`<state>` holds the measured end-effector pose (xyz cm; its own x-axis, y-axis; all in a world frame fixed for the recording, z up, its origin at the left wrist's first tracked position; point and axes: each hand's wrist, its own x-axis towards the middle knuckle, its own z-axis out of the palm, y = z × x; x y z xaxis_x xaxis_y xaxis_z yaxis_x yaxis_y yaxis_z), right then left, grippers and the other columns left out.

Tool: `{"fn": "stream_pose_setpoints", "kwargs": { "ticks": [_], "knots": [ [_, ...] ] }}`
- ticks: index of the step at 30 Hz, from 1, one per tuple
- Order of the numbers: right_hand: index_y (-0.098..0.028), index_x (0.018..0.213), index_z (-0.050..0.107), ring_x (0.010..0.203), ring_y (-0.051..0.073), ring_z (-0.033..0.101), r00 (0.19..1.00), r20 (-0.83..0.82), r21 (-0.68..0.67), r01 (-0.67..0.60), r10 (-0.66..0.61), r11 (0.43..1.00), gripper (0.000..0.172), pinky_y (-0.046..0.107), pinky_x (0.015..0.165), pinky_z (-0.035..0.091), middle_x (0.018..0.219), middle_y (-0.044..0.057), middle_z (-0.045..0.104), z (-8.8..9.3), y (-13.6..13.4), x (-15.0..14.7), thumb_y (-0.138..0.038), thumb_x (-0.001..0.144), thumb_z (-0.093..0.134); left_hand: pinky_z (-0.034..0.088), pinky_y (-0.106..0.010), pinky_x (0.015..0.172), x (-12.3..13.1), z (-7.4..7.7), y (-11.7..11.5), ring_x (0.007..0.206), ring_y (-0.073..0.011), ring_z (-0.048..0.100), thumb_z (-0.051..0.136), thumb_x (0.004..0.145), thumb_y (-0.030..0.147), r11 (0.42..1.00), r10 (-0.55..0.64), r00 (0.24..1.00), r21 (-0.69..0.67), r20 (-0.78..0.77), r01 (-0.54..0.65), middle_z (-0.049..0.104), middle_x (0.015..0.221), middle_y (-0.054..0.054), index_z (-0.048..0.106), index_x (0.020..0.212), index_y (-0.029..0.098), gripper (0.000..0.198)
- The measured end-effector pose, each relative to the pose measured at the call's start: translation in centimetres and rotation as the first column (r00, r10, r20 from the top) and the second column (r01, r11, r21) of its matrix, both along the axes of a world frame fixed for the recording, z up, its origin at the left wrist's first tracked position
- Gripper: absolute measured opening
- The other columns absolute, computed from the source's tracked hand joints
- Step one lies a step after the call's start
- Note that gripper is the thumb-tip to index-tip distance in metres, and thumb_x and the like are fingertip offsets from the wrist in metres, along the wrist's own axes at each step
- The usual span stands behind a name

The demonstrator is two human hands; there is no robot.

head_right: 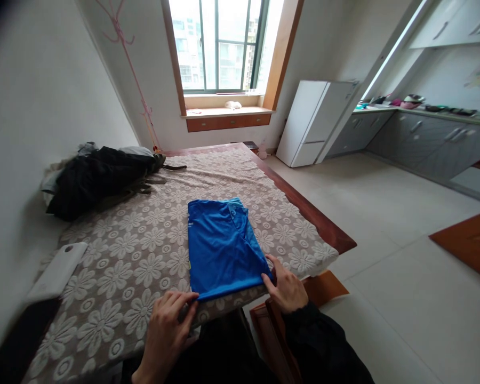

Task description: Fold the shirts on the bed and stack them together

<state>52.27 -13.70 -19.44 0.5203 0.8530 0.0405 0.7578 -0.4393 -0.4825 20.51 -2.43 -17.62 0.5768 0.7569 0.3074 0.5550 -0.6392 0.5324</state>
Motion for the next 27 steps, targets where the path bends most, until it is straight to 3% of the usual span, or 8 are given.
{"fn": "stream_pose_setpoints", "kwargs": {
  "ticks": [4,8,11,14,18,21,23,27],
  "knots": [
    [-0.022,0.12,0.063,0.099,0.029,0.065,0.99,0.138,0.126,0.004,-0.021,0.992,0.035,0.044,0.092,0.051,0.103,0.009,0.068,-0.8,-0.3,-0.5,-0.041,0.093,0.052,0.05,-0.041,0.085,-0.6,-0.5,-0.2,0.094,-0.0251,0.067,0.063,0.096,0.022,0.999,-0.02,0.996,-0.036,0.081,0.023,0.076,0.099,-0.002,0.075,0.111,0.03,0.02],
    [-0.024,0.094,0.064,0.103,0.031,0.063,0.981,0.173,0.19,0.059,-0.093,0.98,0.02,0.045,0.091,0.05,0.107,0.011,0.068,-1.4,-0.2,-1.3,-0.039,0.092,0.052,0.052,-0.04,0.086,-1.0,-0.8,-0.2,0.096,-0.0247,0.066,0.061,0.096,0.017,0.997,-0.043,0.989,-0.06,0.142,0.052,0.075,0.101,-0.003,0.074,0.114,0.029,0.026],
    [-0.024,0.093,0.062,0.097,0.03,0.064,0.991,0.059,0.209,0.103,-0.118,0.972,0.021,0.045,0.087,0.051,0.101,0.01,0.07,-1.3,0.0,-1.8,-0.04,0.092,0.049,0.054,-0.039,0.084,-0.6,-0.8,0.1,0.094,-0.0244,0.066,0.056,0.097,0.014,0.996,-0.048,0.983,-0.066,0.177,0.06,0.074,0.099,-0.004,0.075,0.109,0.028,0.027],
    [-0.024,0.1,0.06,0.084,0.027,0.067,0.973,-0.175,0.23,0.186,-0.148,0.955,0.024,0.041,0.077,0.052,0.093,0.008,0.072,-1.0,0.2,-2.2,-0.045,0.093,0.05,0.054,-0.038,0.082,0.1,-0.7,0.5,0.094,-0.0247,0.065,0.056,0.096,0.012,0.996,-0.035,0.977,-0.072,0.209,0.051,0.073,0.097,-0.005,0.074,0.106,0.026,0.025],
    [-0.023,0.126,0.052,0.057,0.02,0.061,0.827,-0.554,0.273,0.287,-0.094,0.918,0.047,0.032,0.053,0.047,0.078,0.002,0.07,-0.2,0.2,-2.5,-0.049,0.088,0.061,0.053,-0.038,0.081,0.3,-0.5,0.6,0.092,-0.024,0.065,0.061,0.095,0.014,0.998,-0.031,0.974,-0.052,0.226,0.044,0.072,0.093,-0.004,0.074,0.099,0.025,0.017],
    [-0.021,0.146,0.046,0.046,0.016,0.051,0.752,-0.659,0.291,0.286,-0.026,0.913,0.068,0.028,0.045,0.041,0.06,-0.004,0.061,0.2,-0.4,-2.1,-0.05,0.087,0.063,0.051,-0.037,0.078,-0.2,-0.4,0.1,0.086,-0.0225,0.064,0.062,0.095,0.017,0.997,-0.069,0.977,0.033,0.201,0.064,0.07,0.087,-0.003,0.074,0.098,0.027,0.016],
    [-0.022,0.14,0.059,0.049,0.016,0.053,0.781,-0.624,0.306,0.253,-0.008,0.918,0.059,0.027,0.047,0.043,0.06,-0.002,0.061,0.0,-1.2,-1.5,-0.05,0.088,0.062,0.05,-0.035,0.075,-0.5,-0.4,-0.6,0.082,-0.0215,0.063,0.062,0.096,0.016,0.993,-0.095,0.977,0.082,0.188,0.081,0.069,0.083,-0.002,0.075,0.097,0.028,0.017],
    [-0.023,0.101,0.079,0.061,0.018,0.061,0.839,-0.544,0.313,0.178,0.022,0.933,0.032,0.028,0.054,0.049,0.074,0.004,0.07,-1.1,-3.3,0.0,-0.048,0.087,0.064,0.05,-0.034,0.074,-0.7,-0.7,-2.0,0.083,-0.0207,0.063,0.063,0.095,0.016,0.99,-0.125,0.972,0.092,0.201,0.108,0.068,0.085,-0.003,0.075,0.095,0.029,0.017]
  ]
}}
